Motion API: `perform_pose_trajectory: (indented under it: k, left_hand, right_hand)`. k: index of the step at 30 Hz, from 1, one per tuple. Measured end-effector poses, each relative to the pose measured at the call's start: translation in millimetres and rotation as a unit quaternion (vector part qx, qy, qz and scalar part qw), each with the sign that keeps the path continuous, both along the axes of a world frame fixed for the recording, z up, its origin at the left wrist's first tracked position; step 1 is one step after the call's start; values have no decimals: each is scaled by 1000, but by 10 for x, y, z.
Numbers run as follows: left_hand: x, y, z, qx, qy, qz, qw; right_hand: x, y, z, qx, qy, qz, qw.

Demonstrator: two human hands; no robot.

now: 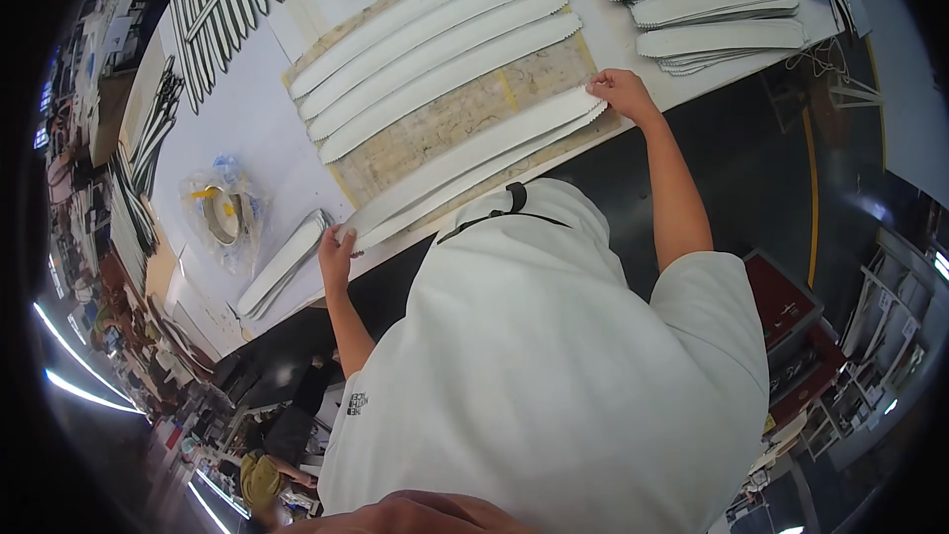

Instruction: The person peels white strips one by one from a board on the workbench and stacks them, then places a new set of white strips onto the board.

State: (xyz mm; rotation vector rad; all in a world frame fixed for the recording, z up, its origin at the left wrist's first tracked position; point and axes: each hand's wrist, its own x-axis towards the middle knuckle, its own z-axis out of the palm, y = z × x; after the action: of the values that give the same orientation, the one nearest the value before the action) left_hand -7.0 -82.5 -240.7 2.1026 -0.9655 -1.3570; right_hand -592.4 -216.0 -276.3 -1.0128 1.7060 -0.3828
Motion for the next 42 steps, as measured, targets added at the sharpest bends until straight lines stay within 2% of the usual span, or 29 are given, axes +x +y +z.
perform_pose_trajectory:
  k: [1, 2, 3, 5, 6, 7, 8, 9, 11, 14, 20, 30, 42]
  left_hand:
    - [20, -16, -9, 8, -5, -1, 1000]
    - [136, -8, -136, -2, -171, -118, 978]
    - [208, 6, -281, -98, -211, -155, 960]
    - [309, 44, -471, -279, -286, -227, 888]
    - [290, 12, -441, -206, -201, -139, 948]
    - [231, -42, -355, -127, -111, -47, 985]
    - [176, -101, -278, -44, -18, 45, 998]
    - [131, -190, -234, -45, -15, 61, 997]
    - [58, -393, -214, -48, -8, 93, 994]
    - [93, -659, -349, -50, 27, 120, 991]
    - [94, -881, -572, -3, -44, 97, 994]
    - [69, -911, -724, -53, -50, 134, 988]
    - [50, -956, -689, -33, -58, 128, 990]
  right_hand:
    - [-1, -5, -28, -35, 41, 36, 998]
    - [-13, -24, -67, -71, 82, 72, 991]
    - [-17, -74, -86, -110, 123, 108, 980]
    - [14, -134, -35, -134, 86, 66, 985]
    - [26, -149, -12, -145, 68, 44, 986]
    - [36, -179, -19, -120, 25, 7, 992]
    - [46, -242, -39, -95, -19, -31, 995]
    - [52, -317, -65, -70, -61, -68, 993]
    - [96, -447, -169, -101, -41, -96, 989]
    - [101, -633, -393, -121, -5, -122, 985]
    - [76, -668, -561, -114, 6, -146, 983]
    - [118, -662, -546, -124, 81, -149, 978]
    - [123, -666, -503, -121, 52, -165, 977]
